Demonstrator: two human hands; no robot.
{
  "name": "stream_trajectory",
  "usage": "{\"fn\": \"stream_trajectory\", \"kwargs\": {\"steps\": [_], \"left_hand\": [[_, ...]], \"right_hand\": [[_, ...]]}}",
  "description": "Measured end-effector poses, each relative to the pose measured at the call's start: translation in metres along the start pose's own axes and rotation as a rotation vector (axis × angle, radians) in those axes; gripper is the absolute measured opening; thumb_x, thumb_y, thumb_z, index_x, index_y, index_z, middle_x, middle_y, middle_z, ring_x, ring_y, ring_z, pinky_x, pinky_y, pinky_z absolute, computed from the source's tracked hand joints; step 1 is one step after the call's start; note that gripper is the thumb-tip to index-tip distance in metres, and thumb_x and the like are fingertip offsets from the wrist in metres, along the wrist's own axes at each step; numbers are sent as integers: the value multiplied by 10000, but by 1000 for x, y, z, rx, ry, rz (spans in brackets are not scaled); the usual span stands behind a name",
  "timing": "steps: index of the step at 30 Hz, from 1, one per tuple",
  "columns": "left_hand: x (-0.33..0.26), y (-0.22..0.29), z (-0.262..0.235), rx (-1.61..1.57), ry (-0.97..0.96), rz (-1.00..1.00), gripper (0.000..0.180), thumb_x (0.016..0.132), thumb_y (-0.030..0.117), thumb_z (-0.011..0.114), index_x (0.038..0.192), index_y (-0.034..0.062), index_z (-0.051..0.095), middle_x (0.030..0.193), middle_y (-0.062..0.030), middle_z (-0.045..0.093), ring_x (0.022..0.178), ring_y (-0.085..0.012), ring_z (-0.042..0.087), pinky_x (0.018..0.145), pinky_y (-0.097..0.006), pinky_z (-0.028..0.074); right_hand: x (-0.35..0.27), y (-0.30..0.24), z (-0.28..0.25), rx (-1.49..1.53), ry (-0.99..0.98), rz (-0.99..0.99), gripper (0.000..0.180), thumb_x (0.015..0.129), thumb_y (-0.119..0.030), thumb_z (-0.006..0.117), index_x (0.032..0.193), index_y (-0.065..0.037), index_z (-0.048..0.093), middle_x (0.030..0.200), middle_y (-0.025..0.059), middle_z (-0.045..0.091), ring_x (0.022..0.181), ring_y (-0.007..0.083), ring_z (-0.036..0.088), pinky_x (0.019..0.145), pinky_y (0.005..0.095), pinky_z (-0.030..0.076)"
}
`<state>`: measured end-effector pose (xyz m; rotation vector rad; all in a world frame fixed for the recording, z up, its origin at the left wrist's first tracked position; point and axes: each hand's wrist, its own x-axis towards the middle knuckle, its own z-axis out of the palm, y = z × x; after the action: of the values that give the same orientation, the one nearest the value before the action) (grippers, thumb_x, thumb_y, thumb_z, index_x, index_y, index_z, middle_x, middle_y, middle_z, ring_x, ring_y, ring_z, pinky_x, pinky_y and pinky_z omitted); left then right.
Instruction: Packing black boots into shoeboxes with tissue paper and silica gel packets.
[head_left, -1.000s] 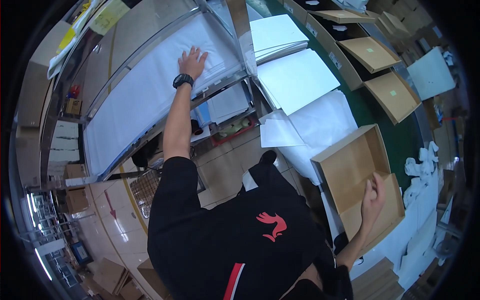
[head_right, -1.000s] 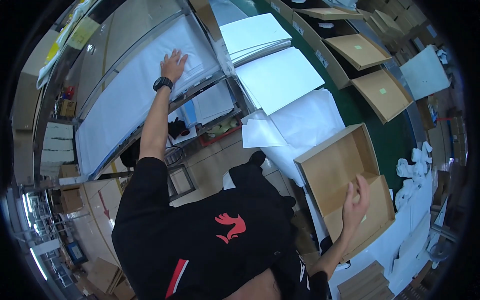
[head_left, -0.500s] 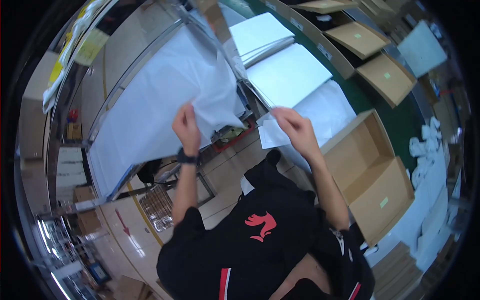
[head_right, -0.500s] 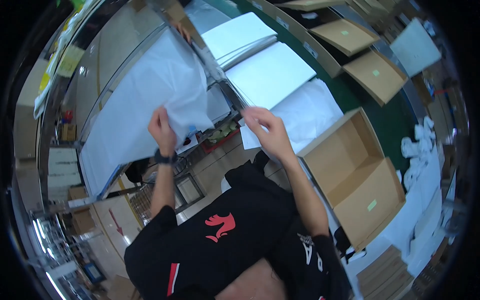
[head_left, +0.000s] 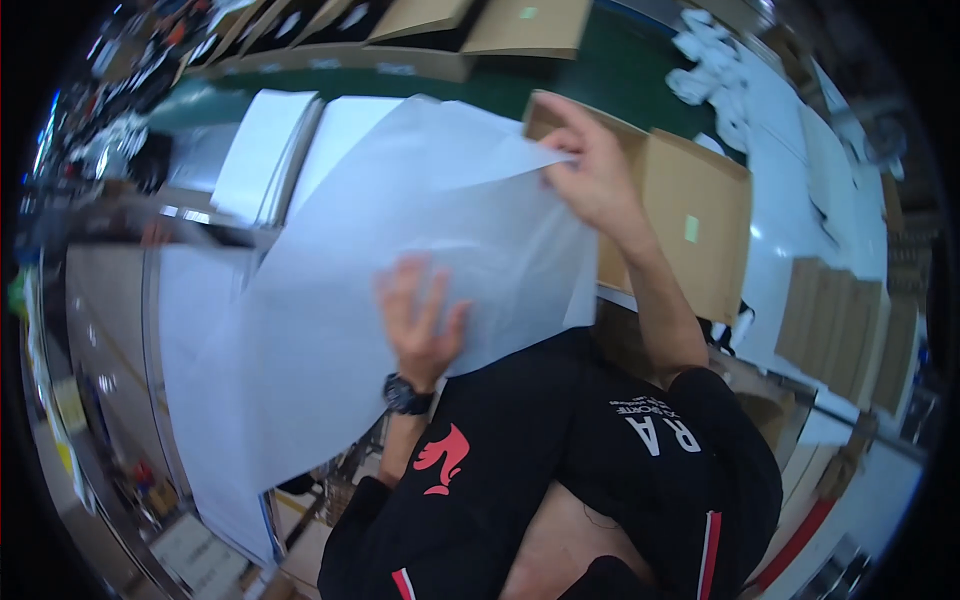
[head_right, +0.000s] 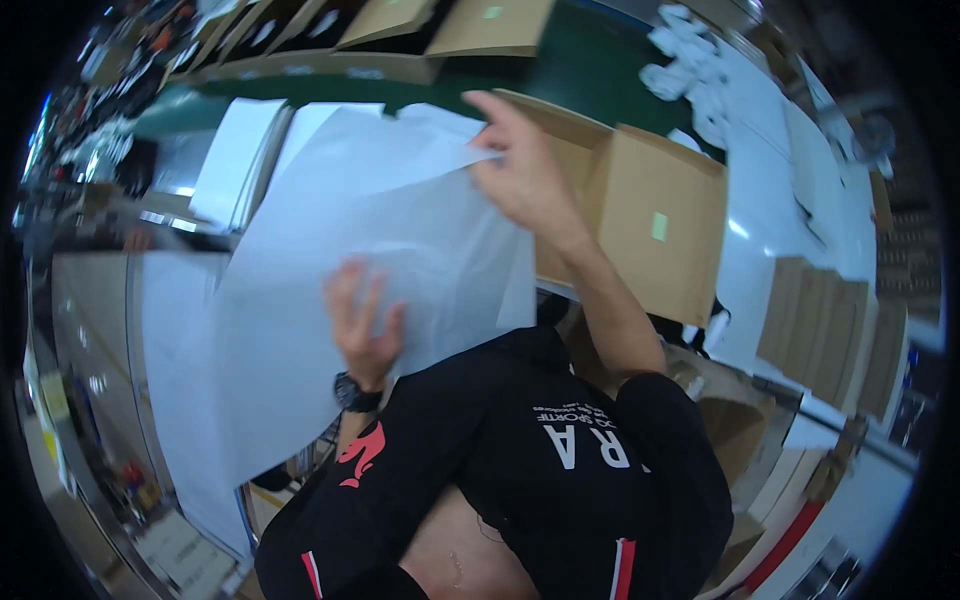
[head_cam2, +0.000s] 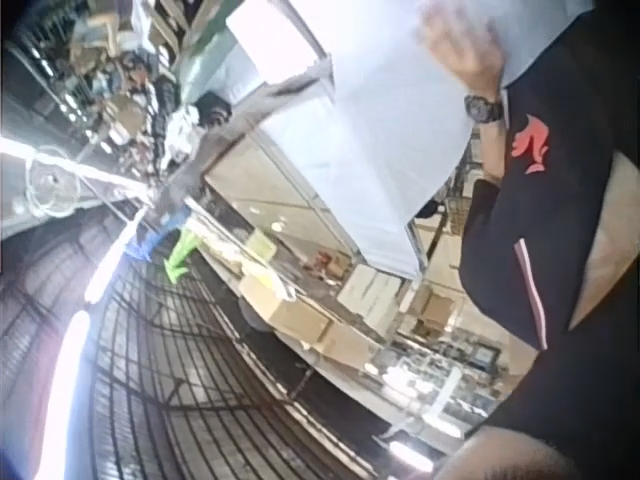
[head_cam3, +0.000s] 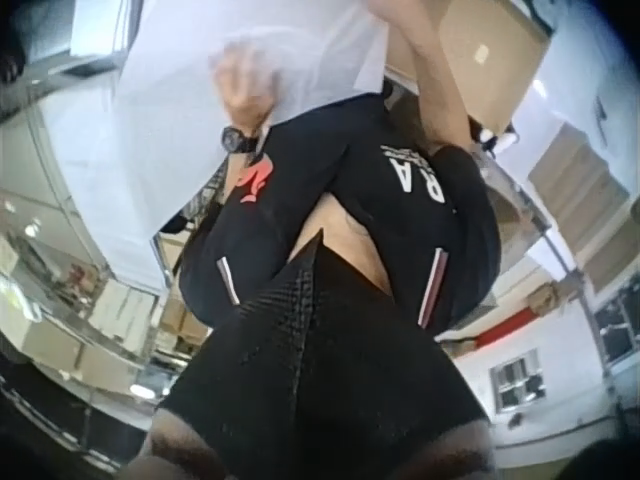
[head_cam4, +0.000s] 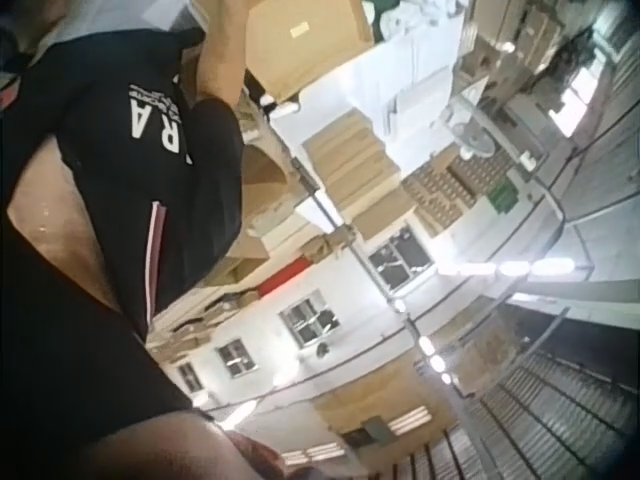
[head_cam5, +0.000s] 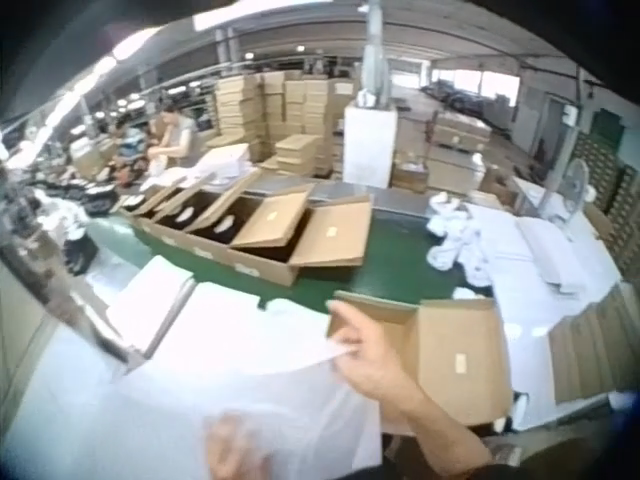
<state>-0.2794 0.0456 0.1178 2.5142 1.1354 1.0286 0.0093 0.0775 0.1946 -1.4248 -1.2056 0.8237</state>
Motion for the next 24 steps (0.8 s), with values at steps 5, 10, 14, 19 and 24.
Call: {"fn": "stream_trajectory", "kwargs": {"steps": [5,10,14,19,24], "left_hand": [[41,-60,11,497,44,-397,612,982,540,495,1535,294,403,1645,-192,186,1456,-580,118,1057,-809,59],[138,-80,150,396,-21,-149,650,981,610,423,1567,355,303,1647,-196,176,1460,-579,100,1056,-811,28],[197,-49,280,248,-173,42,664,980,641,389,1572,361,278,1637,-221,179,1470,-556,106,1093,-775,26],[239,-15,339,95,-306,132,665,978,657,381,1559,341,312,1634,-232,166,1463,-561,125,1103,-764,14],[265,-8,353,100,-452,165,630,993,641,359,1532,315,377,1624,-194,236,1452,-548,187,1123,-743,60]], "right_hand": [[-62,71,-170,-504,571,10,362,866,-30,602,1221,-37,671,989,86,703,829,133,640,755,268,510],[-144,92,-267,-804,793,218,248,882,-155,678,1079,-7,714,989,157,732,977,248,688,892,341,503],[-209,123,-342,-954,898,215,289,892,-248,719,1026,8,709,874,133,717,842,205,664,789,327,500],[-256,132,-382,-834,1025,510,343,917,-316,726,944,23,688,670,31,625,626,93,537,601,275,436],[-271,128,-391,-745,1120,321,296,952,-278,701,911,14,678,594,-67,421,560,37,367,505,250,298]]}}
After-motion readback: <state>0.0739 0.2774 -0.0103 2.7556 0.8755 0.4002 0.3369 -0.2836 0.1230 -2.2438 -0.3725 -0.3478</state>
